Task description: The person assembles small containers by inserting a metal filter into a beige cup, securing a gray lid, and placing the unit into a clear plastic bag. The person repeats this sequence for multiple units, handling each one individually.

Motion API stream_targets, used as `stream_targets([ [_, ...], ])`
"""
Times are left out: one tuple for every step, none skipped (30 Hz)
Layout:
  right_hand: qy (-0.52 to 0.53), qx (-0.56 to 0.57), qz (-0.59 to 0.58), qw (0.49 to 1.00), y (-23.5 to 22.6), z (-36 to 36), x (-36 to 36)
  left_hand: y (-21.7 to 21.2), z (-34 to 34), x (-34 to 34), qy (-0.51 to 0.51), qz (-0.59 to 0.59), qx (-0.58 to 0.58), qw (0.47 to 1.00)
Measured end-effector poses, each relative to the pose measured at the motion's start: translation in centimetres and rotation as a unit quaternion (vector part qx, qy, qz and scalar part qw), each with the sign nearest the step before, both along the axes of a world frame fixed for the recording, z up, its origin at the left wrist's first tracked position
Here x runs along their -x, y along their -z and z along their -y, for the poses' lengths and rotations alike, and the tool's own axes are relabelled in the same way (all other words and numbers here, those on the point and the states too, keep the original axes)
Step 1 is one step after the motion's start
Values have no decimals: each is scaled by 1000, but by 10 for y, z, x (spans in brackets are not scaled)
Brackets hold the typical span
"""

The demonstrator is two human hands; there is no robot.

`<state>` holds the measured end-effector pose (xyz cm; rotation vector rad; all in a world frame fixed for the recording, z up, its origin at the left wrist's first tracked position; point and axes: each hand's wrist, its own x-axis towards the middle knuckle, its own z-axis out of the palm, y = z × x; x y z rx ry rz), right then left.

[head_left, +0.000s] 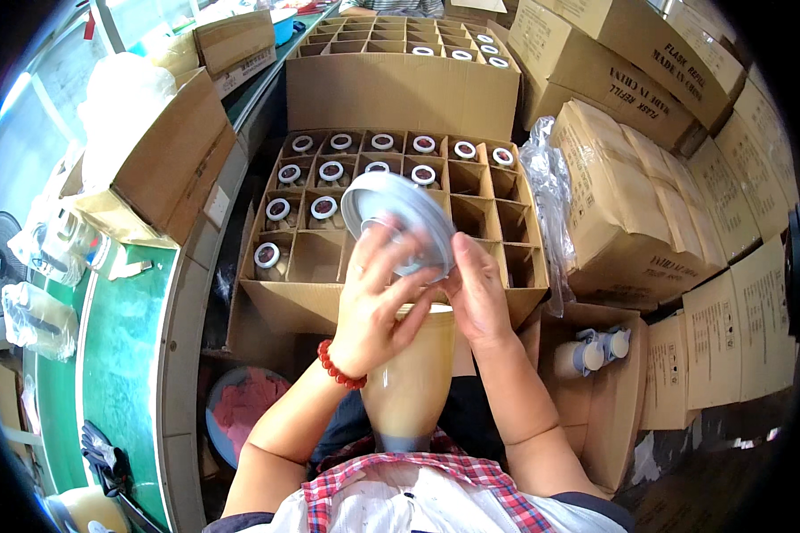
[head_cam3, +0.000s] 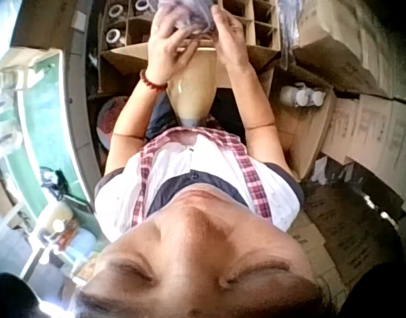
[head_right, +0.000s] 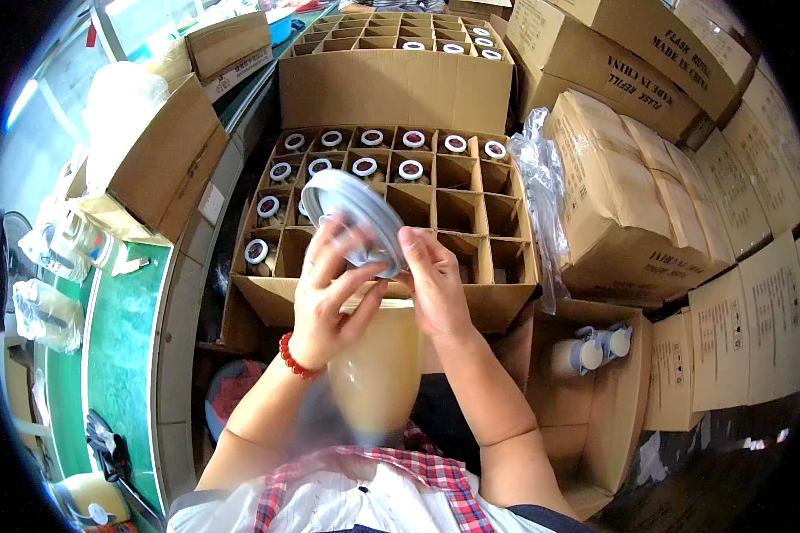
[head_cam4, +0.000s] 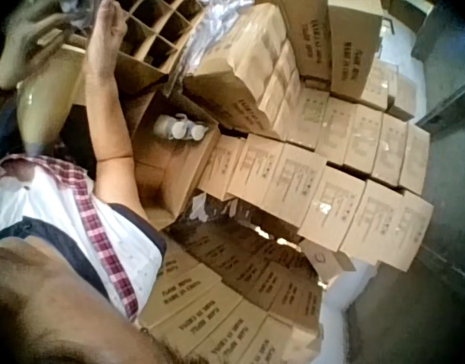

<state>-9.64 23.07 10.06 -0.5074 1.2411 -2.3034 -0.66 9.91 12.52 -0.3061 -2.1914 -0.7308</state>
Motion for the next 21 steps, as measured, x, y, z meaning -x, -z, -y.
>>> stream_targets([
  [-21,-16,24,999,-1,-3,1,-2,-2,-5,51,16,-9,999],
  [-50,0,63,997,3,-6,4,5,-2,-9,93,29,-37,995],
  [-60,-2,27,998,9,-9,9,13,-1,-13,135,41,-65,988],
  [-67,-4,-6,998,17,-13,13,18,-1,-20,137,31,-113,984],
  [-75,-6,-40,996,21,-18,18,21,2,-25,138,21,-161,977],
  [-78,-58,-85,992,22,-24,27,27,13,-27,100,-15,-148,984],
  [-100,-88,-89,987,26,-29,32,32,18,-36,24,10,-167,986],
  [-107,-112,-114,981,32,-32,37,41,27,-33,10,33,-234,972],
  [-115,-135,-138,974,41,-34,40,54,33,-26,-5,55,-299,953],
  [-148,-136,-136,970,50,-38,43,62,33,-21,13,107,-384,917],
  [-169,-152,-153,962,53,-39,41,70,34,-18,26,156,-463,872],
  [-170,-153,-164,960,55,-38,36,88,38,-15,53,181,-452,872],
  [-169,-155,-175,957,55,-38,33,97,38,-15,77,220,-459,857],
  [-165,-146,-175,960,54,-39,30,105,37,-18,104,236,-481,838],
  [-162,-136,-174,962,52,-39,28,110,35,-20,130,252,-502,817],
  [-156,-128,-171,964,51,-41,25,105,34,-22,133,245,-502,818],
  [-160,-127,-169,964,50,-42,24,107,34,-24,144,249,-515,808],
  [-163,-127,-167,964,50,-43,24,110,35,-26,155,251,-528,796],
  [-167,-127,-167,963,50,-44,24,112,34,-27,166,252,-541,785],
  [-158,-122,-166,966,52,-45,23,113,31,-26,162,236,-551,784],
  [-148,-118,-165,968,55,-44,22,116,31,-25,173,238,-553,780],
])
